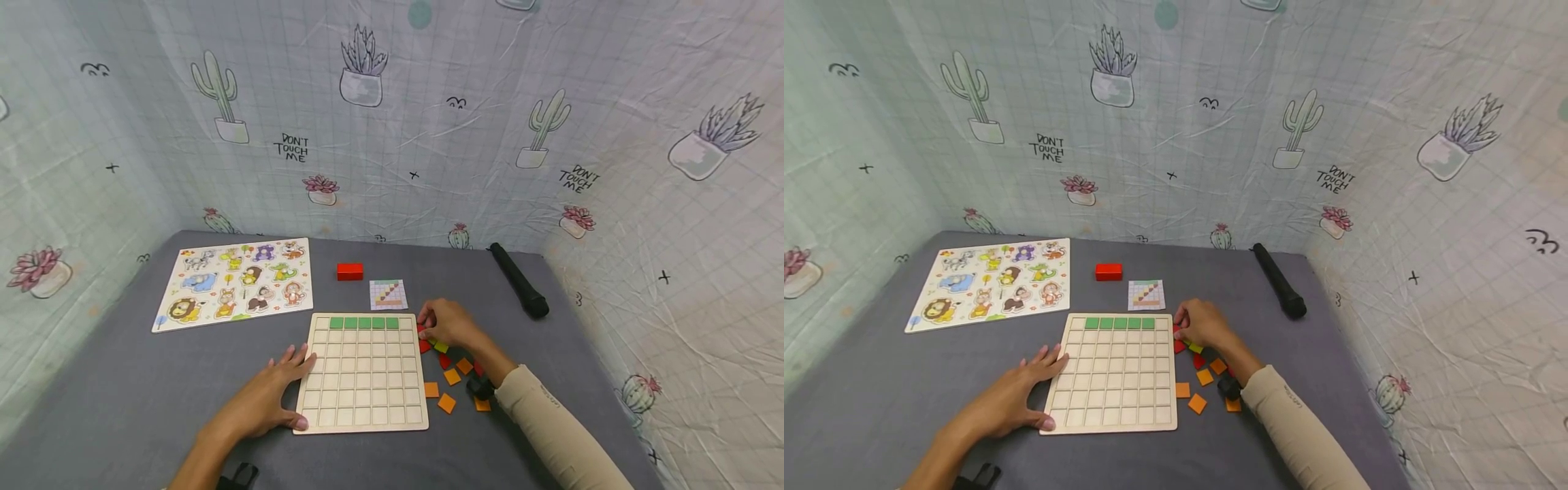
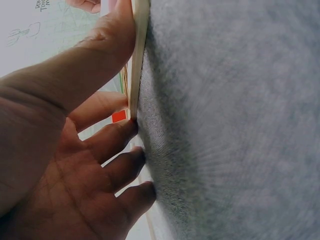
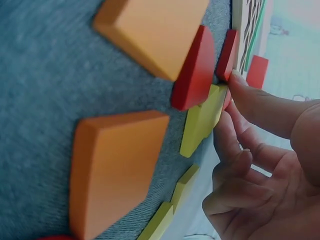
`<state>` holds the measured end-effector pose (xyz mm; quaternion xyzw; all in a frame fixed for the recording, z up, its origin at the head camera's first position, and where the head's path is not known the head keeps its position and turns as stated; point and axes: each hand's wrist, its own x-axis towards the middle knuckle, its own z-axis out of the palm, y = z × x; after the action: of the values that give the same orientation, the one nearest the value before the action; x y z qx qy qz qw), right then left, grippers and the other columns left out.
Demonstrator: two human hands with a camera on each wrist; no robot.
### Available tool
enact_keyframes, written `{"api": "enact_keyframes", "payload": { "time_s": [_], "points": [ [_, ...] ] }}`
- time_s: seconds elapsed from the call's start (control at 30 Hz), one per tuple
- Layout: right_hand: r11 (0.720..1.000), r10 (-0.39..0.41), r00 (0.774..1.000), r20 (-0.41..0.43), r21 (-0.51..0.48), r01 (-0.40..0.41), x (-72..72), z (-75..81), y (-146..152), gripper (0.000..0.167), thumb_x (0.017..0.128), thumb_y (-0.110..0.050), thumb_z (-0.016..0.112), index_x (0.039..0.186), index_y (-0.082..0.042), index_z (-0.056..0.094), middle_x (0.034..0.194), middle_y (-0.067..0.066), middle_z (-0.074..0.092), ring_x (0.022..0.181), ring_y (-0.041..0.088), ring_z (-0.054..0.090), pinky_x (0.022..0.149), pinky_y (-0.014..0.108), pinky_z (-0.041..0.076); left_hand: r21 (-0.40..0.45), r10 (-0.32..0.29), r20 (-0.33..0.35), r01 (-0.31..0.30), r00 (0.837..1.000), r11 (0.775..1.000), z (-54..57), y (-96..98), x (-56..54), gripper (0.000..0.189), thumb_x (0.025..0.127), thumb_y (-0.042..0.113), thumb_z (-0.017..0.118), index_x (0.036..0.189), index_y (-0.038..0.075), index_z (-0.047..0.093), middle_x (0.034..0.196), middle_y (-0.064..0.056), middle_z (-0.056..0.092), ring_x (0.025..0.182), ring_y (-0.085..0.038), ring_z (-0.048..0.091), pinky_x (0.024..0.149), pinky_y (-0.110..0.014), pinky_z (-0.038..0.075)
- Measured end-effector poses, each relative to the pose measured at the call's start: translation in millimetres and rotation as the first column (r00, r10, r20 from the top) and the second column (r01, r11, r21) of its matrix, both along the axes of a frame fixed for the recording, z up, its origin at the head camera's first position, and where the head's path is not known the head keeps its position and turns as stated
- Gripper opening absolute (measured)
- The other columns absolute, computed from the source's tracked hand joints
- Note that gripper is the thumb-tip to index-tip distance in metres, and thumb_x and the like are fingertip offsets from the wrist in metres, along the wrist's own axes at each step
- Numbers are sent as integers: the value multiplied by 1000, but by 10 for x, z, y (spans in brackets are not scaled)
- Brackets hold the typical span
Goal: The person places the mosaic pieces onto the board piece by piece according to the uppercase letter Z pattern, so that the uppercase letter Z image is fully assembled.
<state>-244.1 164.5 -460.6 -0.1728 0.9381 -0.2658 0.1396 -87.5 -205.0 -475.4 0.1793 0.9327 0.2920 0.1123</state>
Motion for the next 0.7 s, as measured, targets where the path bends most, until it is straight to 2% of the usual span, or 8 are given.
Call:
{"api": "enact_keyframes", "payload": {
  "time_s": [0.17, 0.3, 0.4, 0.5, 0.7],
  "points": [
    [999, 13, 1000, 7, -47, -13, -18, 15, -1, 19, 90, -14, 86, 102, -11, 71, 83, 1, 66, 73, 15, 59, 70, 29, 50, -8, -5, 0, 5, 1000, 1000, 12, -7, -2, 113, 68, 36, 97, 162, 4, 43, 173, -24, 29, 160, -53, 22, 122, -76, 26],
    [995, 32, 999, 8, -98, -31, -22, 43, -4, 10, 95, -13, 82, 101, -14, 75, 80, 2, 66, 70, 17, 59, 65, 29, 49, -6, -1, 2, 1, 1000, 1000, 11, -5, -5, 113, 69, 35, 97, 163, 4, 43, 173, -24, 28, 160, -52, 21, 123, -76, 25],
    [992, 32, 999, -23, -121, -35, -12, 68, -19, 5, 97, -15, 80, 97, -17, 75, 81, 2, 66, 71, 17, 58, 63, 28, 48, -1, 4, -5, -4, 1000, 1000, 13, -5, -6, 113, 68, 34, 97, 162, 4, 43, 173, -23, 28, 160, -52, 21, 123, -76, 25],
    [990, 6, 998, -59, -139, -14, 13, 95, -42, 11, 94, -18, 82, 94, -17, 71, 84, 1, 68, 75, 16, 59, 66, 29, 49, -2, 5, -10, -5, 1000, 1000, 14, -6, -6, 113, 68, 34, 97, 162, 4, 43, 173, -23, 28, 160, -52, 21, 123, -76, 26],
    [987, -21, 998, -53, -158, 13, 57, 110, -97, 13, 96, -17, 80, 108, -18, 75, 94, -1, 71, 76, 16, 61, 68, 32, 52, -12, 4, -3, -4, 1000, 1000, 10, -1, 0, 113, 68, 35, 97, 162, 4, 44, 173, -24, 29, 160, -52, 22, 122, -76, 26]
  ]
}}
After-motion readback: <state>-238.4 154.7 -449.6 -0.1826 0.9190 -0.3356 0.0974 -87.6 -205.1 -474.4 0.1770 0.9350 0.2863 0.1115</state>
